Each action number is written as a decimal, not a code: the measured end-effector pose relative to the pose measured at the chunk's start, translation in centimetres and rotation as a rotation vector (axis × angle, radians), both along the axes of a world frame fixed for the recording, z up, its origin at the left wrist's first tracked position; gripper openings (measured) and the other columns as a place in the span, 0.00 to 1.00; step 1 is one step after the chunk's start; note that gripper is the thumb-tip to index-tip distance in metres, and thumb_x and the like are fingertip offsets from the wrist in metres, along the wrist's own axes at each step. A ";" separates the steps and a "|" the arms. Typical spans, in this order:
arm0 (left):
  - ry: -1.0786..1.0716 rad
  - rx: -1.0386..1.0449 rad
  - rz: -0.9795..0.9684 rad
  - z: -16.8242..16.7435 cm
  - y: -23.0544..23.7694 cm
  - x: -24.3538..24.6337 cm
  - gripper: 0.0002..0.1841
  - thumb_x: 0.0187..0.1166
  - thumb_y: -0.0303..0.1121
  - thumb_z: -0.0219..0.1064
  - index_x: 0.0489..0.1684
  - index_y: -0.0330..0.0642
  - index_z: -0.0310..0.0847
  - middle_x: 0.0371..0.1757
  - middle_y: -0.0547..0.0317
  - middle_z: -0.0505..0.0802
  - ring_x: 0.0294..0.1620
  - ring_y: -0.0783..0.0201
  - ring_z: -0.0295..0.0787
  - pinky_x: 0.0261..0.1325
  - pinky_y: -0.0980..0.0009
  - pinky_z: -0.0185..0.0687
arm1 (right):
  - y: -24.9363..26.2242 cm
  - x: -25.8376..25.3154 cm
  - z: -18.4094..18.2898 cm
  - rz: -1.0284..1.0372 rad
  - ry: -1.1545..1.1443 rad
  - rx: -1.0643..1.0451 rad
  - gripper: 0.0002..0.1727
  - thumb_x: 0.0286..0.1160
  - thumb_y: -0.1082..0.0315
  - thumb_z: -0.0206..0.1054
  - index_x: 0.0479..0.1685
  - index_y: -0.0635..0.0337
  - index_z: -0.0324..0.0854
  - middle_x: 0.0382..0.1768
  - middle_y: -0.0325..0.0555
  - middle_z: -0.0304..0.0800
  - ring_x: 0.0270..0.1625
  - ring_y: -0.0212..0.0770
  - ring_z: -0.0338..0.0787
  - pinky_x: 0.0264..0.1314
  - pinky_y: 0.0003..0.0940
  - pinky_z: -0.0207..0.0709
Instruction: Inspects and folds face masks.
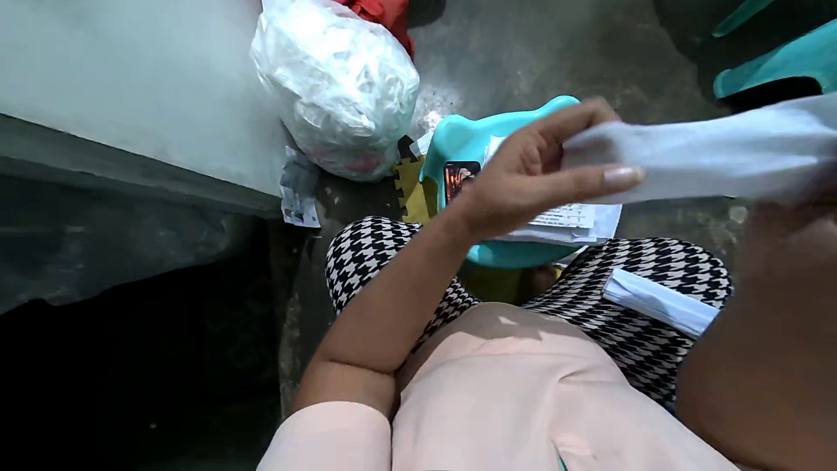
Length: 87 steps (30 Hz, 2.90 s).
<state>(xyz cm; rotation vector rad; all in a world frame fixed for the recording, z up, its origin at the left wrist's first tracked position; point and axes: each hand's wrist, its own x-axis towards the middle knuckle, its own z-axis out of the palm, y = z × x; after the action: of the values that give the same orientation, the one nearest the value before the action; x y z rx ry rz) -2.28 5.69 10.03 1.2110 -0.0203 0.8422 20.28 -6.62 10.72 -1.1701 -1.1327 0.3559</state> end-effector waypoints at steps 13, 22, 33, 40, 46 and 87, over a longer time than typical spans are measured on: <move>0.247 -0.008 0.200 0.8 3.8 -1.7 0.05 0.85 0.22 0.58 0.52 0.38 0.73 0.44 0.61 0.91 0.47 0.67 0.92 0.56 0.64 0.91 | 5.3 -2.4 0.9 0.162 0.291 -0.082 0.09 0.91 0.73 0.47 0.51 0.50 0.71 0.43 0.31 0.87 0.47 0.31 0.91 0.58 0.36 0.89; 0.300 -0.035 0.320 0.2 4.7 -0.5 0.08 0.83 0.20 0.62 0.55 0.34 0.75 0.44 0.56 0.91 0.45 0.66 0.92 0.53 0.66 0.91 | 6.5 -1.7 0.5 0.163 0.303 -0.097 0.13 0.83 0.81 0.52 0.51 0.51 0.70 0.44 0.31 0.87 0.48 0.31 0.91 0.58 0.34 0.89; 0.399 0.006 0.359 -4.3 5.8 0.3 0.07 0.86 0.23 0.60 0.54 0.30 0.77 0.44 0.54 0.91 0.45 0.68 0.91 0.54 0.67 0.90 | 8.2 -1.3 -3.8 0.189 0.287 -0.242 0.09 0.86 0.76 0.53 0.51 0.48 0.69 0.43 0.28 0.86 0.45 0.29 0.91 0.54 0.33 0.90; 0.476 -0.050 0.328 -4.9 6.3 0.1 0.08 0.88 0.26 0.59 0.55 0.31 0.77 0.42 0.53 0.91 0.42 0.67 0.91 0.51 0.67 0.90 | 8.5 -1.2 -5.7 0.217 0.302 -0.251 0.15 0.83 0.79 0.55 0.55 0.46 0.67 0.46 0.27 0.87 0.47 0.28 0.91 0.54 0.30 0.89; 0.508 -0.127 0.356 -5.3 6.8 0.0 0.07 0.88 0.27 0.60 0.54 0.33 0.76 0.42 0.53 0.91 0.41 0.65 0.92 0.49 0.64 0.91 | 8.9 -0.2 -5.9 0.246 0.284 -0.190 0.18 0.80 0.80 0.56 0.61 0.46 0.67 0.44 0.28 0.88 0.46 0.30 0.92 0.55 0.34 0.90; 1.376 0.322 0.315 -7.1 9.2 0.7 0.11 0.83 0.37 0.69 0.51 0.38 0.84 0.40 0.50 0.92 0.43 0.55 0.90 0.54 0.50 0.84 | 9.0 1.1 -7.2 0.107 -0.607 -0.877 0.12 0.78 0.77 0.65 0.58 0.61 0.83 0.51 0.62 0.85 0.45 0.60 0.87 0.44 0.61 0.80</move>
<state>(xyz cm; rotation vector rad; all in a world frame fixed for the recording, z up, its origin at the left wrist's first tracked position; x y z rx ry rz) -1.55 14.88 2.91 1.9163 1.2060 0.1138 21.36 2.42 3.53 -2.0814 -1.6358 0.6405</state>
